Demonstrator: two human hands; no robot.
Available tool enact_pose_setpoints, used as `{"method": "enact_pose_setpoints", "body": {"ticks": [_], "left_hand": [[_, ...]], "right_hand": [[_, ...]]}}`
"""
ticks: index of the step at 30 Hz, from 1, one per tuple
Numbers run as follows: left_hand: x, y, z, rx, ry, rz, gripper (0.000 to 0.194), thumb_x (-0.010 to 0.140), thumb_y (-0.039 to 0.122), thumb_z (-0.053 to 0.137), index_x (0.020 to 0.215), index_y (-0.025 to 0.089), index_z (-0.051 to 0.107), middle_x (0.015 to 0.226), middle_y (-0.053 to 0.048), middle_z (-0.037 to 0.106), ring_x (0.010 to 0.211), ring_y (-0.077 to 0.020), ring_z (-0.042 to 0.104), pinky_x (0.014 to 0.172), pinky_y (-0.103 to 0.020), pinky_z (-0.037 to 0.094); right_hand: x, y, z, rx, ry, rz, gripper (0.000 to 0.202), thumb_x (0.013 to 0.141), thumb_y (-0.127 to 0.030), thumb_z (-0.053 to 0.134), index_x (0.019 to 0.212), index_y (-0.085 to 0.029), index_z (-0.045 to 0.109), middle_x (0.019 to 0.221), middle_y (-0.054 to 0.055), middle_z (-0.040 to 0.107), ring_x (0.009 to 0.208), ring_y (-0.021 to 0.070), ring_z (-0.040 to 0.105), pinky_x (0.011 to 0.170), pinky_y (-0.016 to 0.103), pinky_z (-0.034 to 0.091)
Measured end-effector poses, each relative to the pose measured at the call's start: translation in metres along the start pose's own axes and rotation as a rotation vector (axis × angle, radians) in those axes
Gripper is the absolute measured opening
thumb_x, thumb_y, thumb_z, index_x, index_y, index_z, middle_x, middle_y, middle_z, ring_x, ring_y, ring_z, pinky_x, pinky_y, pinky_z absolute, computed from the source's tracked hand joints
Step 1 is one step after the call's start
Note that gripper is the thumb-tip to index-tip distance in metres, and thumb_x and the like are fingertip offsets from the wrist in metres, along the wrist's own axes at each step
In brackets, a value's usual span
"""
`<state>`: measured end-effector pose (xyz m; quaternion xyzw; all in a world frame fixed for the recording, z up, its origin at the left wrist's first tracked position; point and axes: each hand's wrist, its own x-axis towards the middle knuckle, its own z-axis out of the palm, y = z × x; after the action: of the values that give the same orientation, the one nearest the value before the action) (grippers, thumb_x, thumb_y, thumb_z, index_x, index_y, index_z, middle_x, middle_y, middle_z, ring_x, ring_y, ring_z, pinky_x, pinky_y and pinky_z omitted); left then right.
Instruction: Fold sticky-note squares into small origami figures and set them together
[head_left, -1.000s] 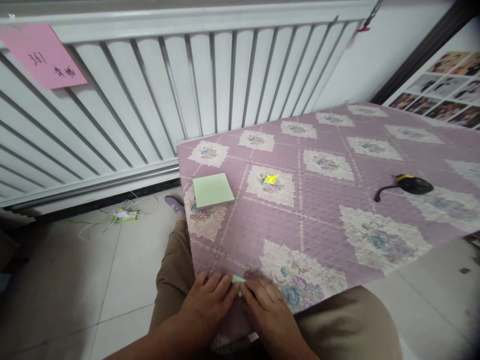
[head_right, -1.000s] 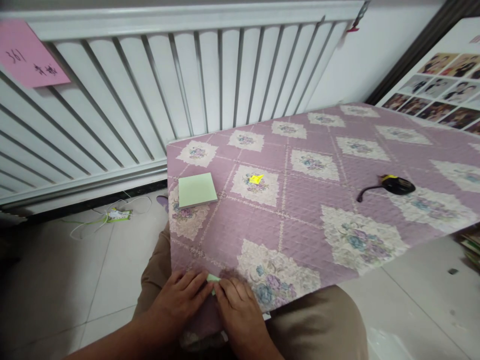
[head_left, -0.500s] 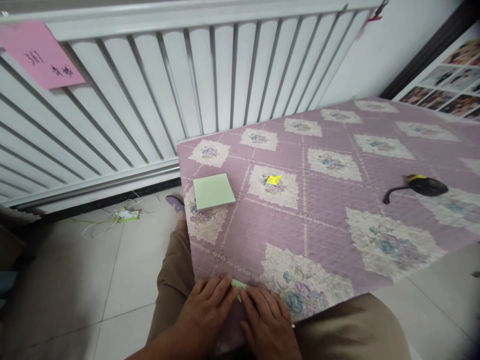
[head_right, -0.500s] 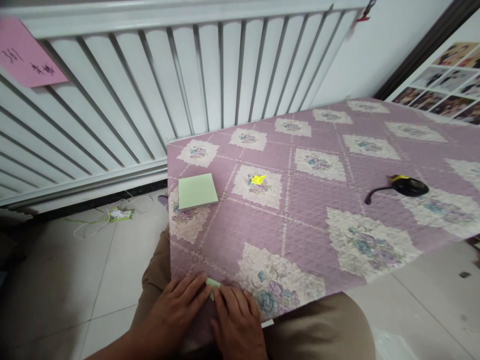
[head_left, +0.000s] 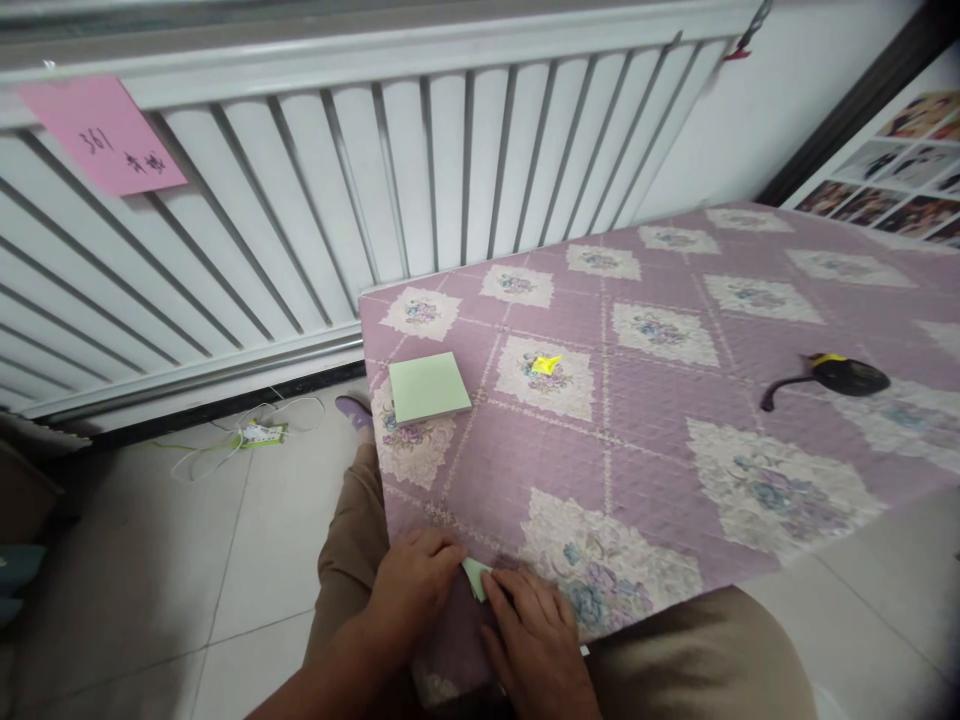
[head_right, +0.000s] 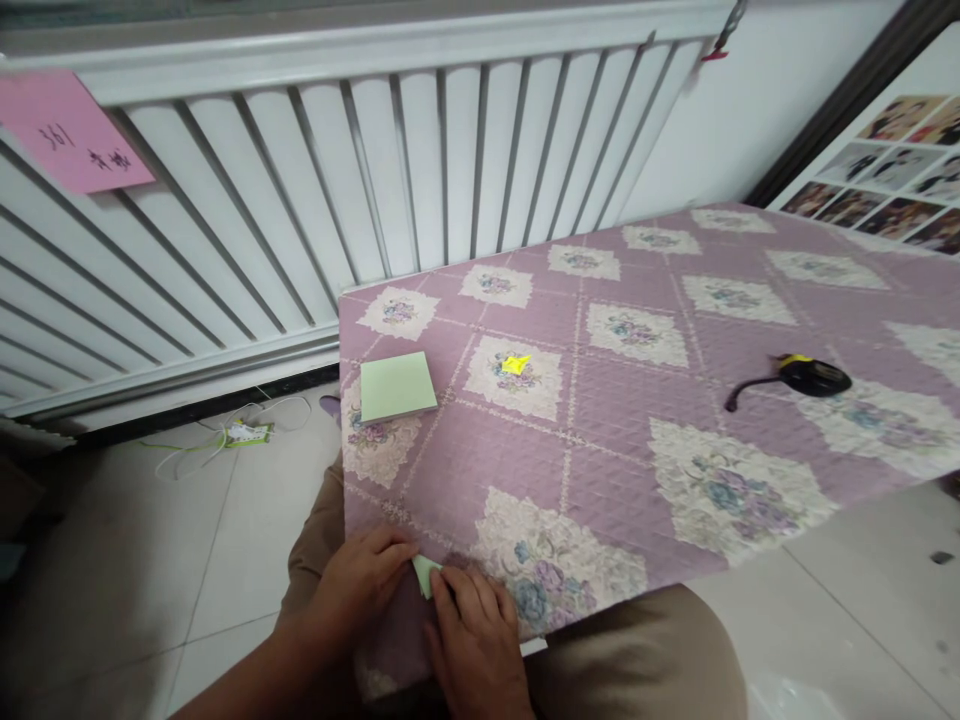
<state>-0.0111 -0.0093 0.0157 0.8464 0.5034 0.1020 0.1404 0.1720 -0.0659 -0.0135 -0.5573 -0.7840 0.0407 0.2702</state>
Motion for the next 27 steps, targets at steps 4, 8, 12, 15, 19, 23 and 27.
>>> {"method": "enact_pose_setpoints", "body": {"ticks": [4, 8, 12, 15, 19, 23, 27], "left_hand": [[0.012, 0.001, -0.004, 0.031, -0.049, 0.013, 0.017, 0.09, 0.018, 0.051, 0.088, 0.024, 0.067, 0.091, 0.0, 0.064, 0.083, -0.0175, 0.058, 0.072, -0.028, 0.048], [0.013, -0.001, -0.004, 0.06, -0.066, 0.028, 0.016, 0.089, 0.017, 0.051, 0.089, 0.023, 0.067, 0.09, -0.001, 0.063, 0.08, -0.0163, 0.057, 0.069, -0.026, 0.046], [0.014, 0.0, -0.001, 0.102, -0.065, 0.014, 0.015, 0.088, 0.016, 0.052, 0.087, 0.022, 0.065, 0.088, -0.001, 0.062, 0.079, -0.0161, 0.057, 0.068, -0.025, 0.045], [0.015, 0.0, 0.0, 0.132, -0.076, 0.008, 0.015, 0.088, 0.015, 0.051, 0.084, 0.022, 0.065, 0.086, -0.001, 0.062, 0.076, -0.016, 0.057, 0.065, -0.024, 0.044], [0.018, 0.001, -0.001, 0.171, -0.086, 0.022, 0.015, 0.088, 0.015, 0.051, 0.082, 0.021, 0.064, 0.084, -0.001, 0.062, 0.073, -0.0161, 0.057, 0.06, -0.024, 0.043], [0.022, 0.001, -0.003, 0.198, -0.125, 0.018, 0.016, 0.089, 0.016, 0.049, 0.08, 0.02, 0.063, 0.082, -0.001, 0.062, 0.068, -0.0163, 0.057, 0.055, -0.024, 0.04], [0.024, 0.003, -0.004, 0.196, -0.153, -0.015, 0.019, 0.089, 0.017, 0.048, 0.079, 0.02, 0.063, 0.081, -0.002, 0.061, 0.065, -0.0162, 0.057, 0.052, -0.024, 0.038]], "right_hand": [[0.004, 0.0, -0.003, 0.004, -0.012, 0.021, 0.03, 0.085, -0.023, 0.054, 0.115, -0.025, 0.059, 0.105, 0.004, 0.067, 0.098, 0.0225, 0.058, 0.088, 0.04, 0.036], [0.006, 0.0, -0.003, 0.01, 0.008, 0.03, 0.03, 0.085, -0.024, 0.054, 0.115, -0.026, 0.059, 0.105, 0.004, 0.067, 0.098, 0.0234, 0.058, 0.087, 0.04, 0.036], [0.006, 0.0, -0.002, 0.009, 0.01, 0.013, 0.029, 0.086, -0.025, 0.054, 0.115, -0.028, 0.06, 0.105, 0.004, 0.068, 0.098, 0.0231, 0.058, 0.086, 0.039, 0.035], [0.004, 0.0, -0.002, -0.005, -0.003, -0.006, 0.03, 0.087, -0.027, 0.054, 0.116, -0.028, 0.06, 0.106, 0.004, 0.068, 0.098, 0.023, 0.058, 0.086, 0.039, 0.034], [0.004, 0.001, -0.001, -0.009, 0.01, -0.019, 0.029, 0.088, -0.028, 0.053, 0.116, -0.028, 0.06, 0.105, 0.004, 0.068, 0.098, 0.0228, 0.057, 0.086, 0.039, 0.034], [0.007, -0.001, -0.001, -0.027, 0.017, -0.026, 0.028, 0.089, -0.027, 0.052, 0.115, -0.027, 0.06, 0.104, 0.005, 0.068, 0.096, 0.0231, 0.057, 0.085, 0.04, 0.034], [0.008, -0.003, -0.001, -0.08, 0.003, -0.031, 0.027, 0.087, -0.026, 0.054, 0.114, -0.026, 0.061, 0.104, 0.004, 0.068, 0.097, 0.0245, 0.057, 0.085, 0.041, 0.034]]}}
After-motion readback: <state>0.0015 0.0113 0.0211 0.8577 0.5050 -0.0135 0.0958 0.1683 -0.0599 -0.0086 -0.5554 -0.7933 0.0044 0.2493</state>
